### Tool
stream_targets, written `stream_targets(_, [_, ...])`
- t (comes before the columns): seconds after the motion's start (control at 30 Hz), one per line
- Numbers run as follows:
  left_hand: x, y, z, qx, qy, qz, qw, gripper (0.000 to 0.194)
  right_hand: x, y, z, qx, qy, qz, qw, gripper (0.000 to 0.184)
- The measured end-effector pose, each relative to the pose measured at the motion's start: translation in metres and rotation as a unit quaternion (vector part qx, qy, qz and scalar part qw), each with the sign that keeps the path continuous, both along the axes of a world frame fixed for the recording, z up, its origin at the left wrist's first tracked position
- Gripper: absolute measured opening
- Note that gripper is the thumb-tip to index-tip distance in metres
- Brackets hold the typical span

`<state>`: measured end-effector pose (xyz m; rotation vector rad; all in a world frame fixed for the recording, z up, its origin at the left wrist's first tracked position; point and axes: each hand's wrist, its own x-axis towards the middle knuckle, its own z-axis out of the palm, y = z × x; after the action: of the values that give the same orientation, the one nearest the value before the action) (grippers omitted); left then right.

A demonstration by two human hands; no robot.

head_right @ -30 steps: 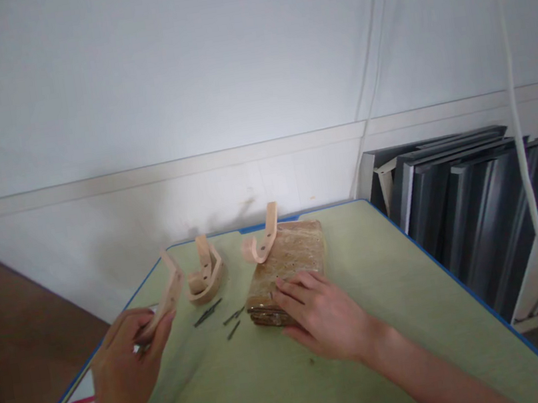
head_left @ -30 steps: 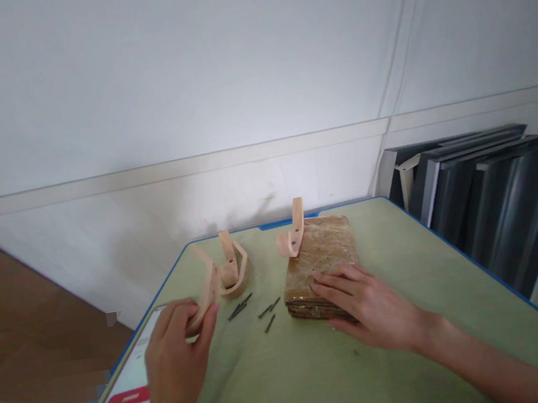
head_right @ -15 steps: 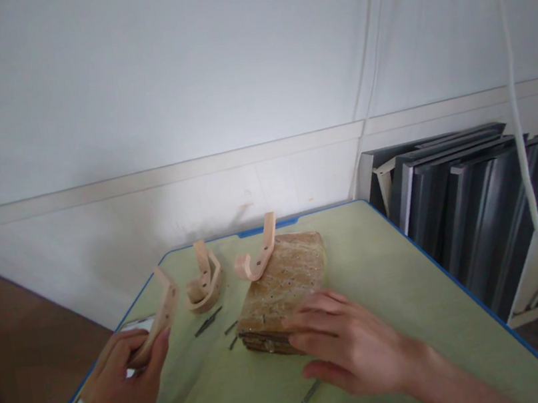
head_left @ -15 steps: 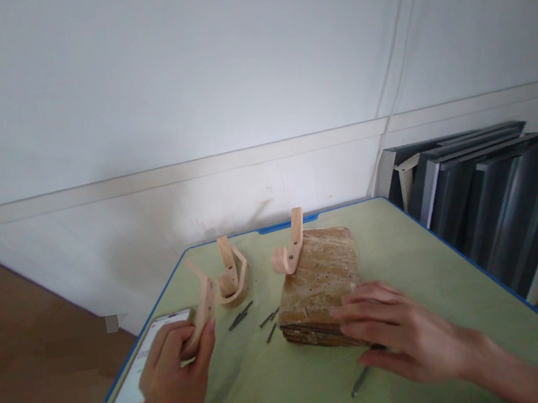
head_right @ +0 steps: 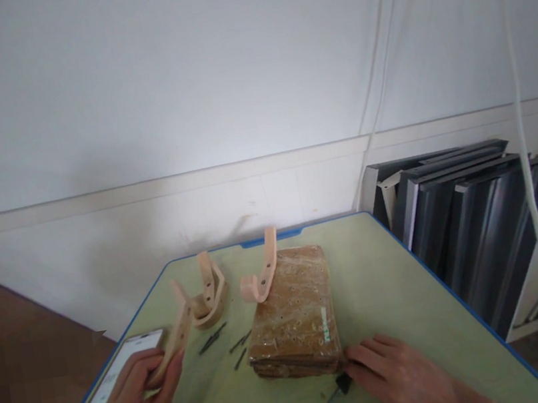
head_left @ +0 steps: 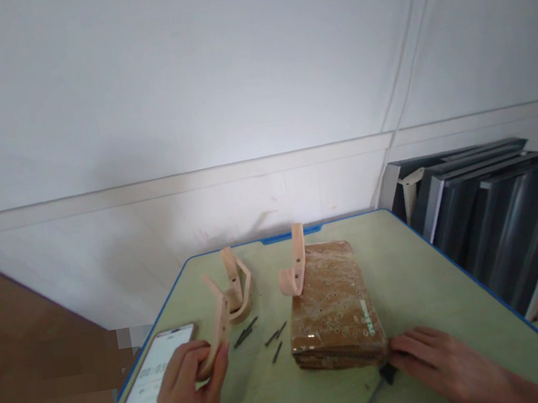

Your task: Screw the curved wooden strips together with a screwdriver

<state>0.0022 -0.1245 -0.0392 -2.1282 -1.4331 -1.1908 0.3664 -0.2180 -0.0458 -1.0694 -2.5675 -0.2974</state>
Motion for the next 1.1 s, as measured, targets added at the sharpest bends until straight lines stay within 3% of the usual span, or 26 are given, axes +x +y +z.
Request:
stream_targets(0.1, [0.000,-0.001,0.002,-0.004,-0.003,-0.003,1.000,0.014,0.007,0.005,-0.001,-0.004,0.003,-0.014,1.000,0.033])
stream_targets(0.17, [-0.001,-0.001,0.002,-0.009,-0.004,-0.005,1.000,0.013,0.015,0.013,0.001,-0.043,-0.007,-0.034,0.998,0.031])
stream_targets(0.37, [0.000,-0.003,0.001,-0.011,0.007,-0.015,1.000,0.011,0.041,0.056,0.011,-0.088,-0.005,-0.060,0.994,0.028])
stream_targets(0.57, [-0.001,-0.005,0.006,-0.026,-0.017,-0.021,0.999,0.012,0.048,0.082,0.032,-0.127,0.047,-0.041,0.990,0.038])
stream_targets(0.7, [-0.003,-0.004,0.006,-0.031,-0.016,-0.023,0.999,0.013,0.039,0.116,0.045,-0.089,0.152,-0.120,0.977,0.025])
stream_targets(0.77, [-0.004,-0.003,0.005,-0.034,-0.011,-0.027,0.999,0.012,0.027,0.138,0.045,-0.076,0.192,-0.154,0.966,0.030])
stream_targets(0.93, [-0.007,-0.001,0.001,0.065,-0.013,-0.053,0.996,0.010,-0.007,0.167,0.033,-0.135,0.207,-0.146,0.958,0.028])
stream_targets(1.1, [-0.003,-0.005,0.013,0.175,-0.056,-0.045,0.982,0.015,-0.018,0.153,0.026,-0.174,0.216,-0.126,0.952,0.028])
